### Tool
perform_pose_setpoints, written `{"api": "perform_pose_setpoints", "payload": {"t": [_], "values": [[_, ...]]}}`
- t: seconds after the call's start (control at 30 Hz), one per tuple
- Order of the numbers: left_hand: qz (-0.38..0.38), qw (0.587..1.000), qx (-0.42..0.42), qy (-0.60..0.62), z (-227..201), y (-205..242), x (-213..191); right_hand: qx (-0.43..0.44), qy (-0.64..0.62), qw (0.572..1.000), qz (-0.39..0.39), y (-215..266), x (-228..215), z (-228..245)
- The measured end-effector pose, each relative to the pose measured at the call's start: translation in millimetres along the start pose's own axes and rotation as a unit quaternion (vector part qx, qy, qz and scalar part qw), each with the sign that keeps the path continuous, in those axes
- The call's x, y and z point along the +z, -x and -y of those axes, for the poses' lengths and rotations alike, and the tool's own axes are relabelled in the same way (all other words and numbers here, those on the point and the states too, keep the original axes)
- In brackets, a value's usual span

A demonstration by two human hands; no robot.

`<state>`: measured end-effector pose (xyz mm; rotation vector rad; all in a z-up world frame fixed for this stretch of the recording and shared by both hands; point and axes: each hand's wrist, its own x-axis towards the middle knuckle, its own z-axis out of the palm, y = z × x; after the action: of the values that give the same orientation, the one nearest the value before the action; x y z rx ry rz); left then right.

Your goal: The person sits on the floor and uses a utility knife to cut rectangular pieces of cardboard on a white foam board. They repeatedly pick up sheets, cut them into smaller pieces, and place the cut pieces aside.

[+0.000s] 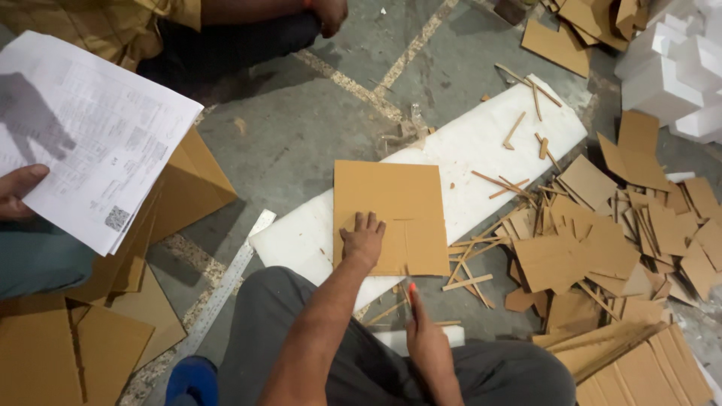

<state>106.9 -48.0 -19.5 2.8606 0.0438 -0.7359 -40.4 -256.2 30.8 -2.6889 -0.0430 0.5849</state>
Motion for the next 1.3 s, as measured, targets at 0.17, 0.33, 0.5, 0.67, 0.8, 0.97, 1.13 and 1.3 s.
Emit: {"api": "perform_pose_setpoints", "payload": {"t": [0.17,0.33,0.5,0.67,0.8,0.97,1.13,1.3], "values": [[0.015,1.0,0.006,-0.002,-0.8,8.1,-10.5,-0.038,-0.035,0.998,-0.043,-59.4,-2.5,21.6],[-0.003,1.0,0.005,0.002,-0.5,15.4,-12.1,-0.04,-0.056,0.996,-0.057,-100.3,8.0,40.5],[0.009,1.0,0.005,-0.002,-1.6,13.9,-15.1,-0.061,-0.062,0.994,-0.066,-101.7,6.9,46.6],[0.019,1.0,0.004,0.005,-1.6,10.7,-9.0,-0.038,-0.043,0.998,-0.035,-99.5,2.0,51.6],[-0.02,1.0,0.006,0.0,-0.8,7.8,-5.1,-0.051,-0.044,0.997,-0.039,-104.9,-2.1,55.4],[0.003,1.0,0.01,-0.006,-0.4,10.0,-7.2,-0.076,-0.021,0.995,-0.054,-115.3,-6.4,55.4],[-0.009,1.0,0.012,-0.006,-1.7,15.6,-10.2,-0.071,-0.04,0.997,-0.017,-120.1,-13.3,50.1],[-0.002,1.0,0.009,-0.008,0.3,12.7,-10.9,-0.088,-0.027,0.995,-0.03,-122.6,-17.4,53.7]]}}
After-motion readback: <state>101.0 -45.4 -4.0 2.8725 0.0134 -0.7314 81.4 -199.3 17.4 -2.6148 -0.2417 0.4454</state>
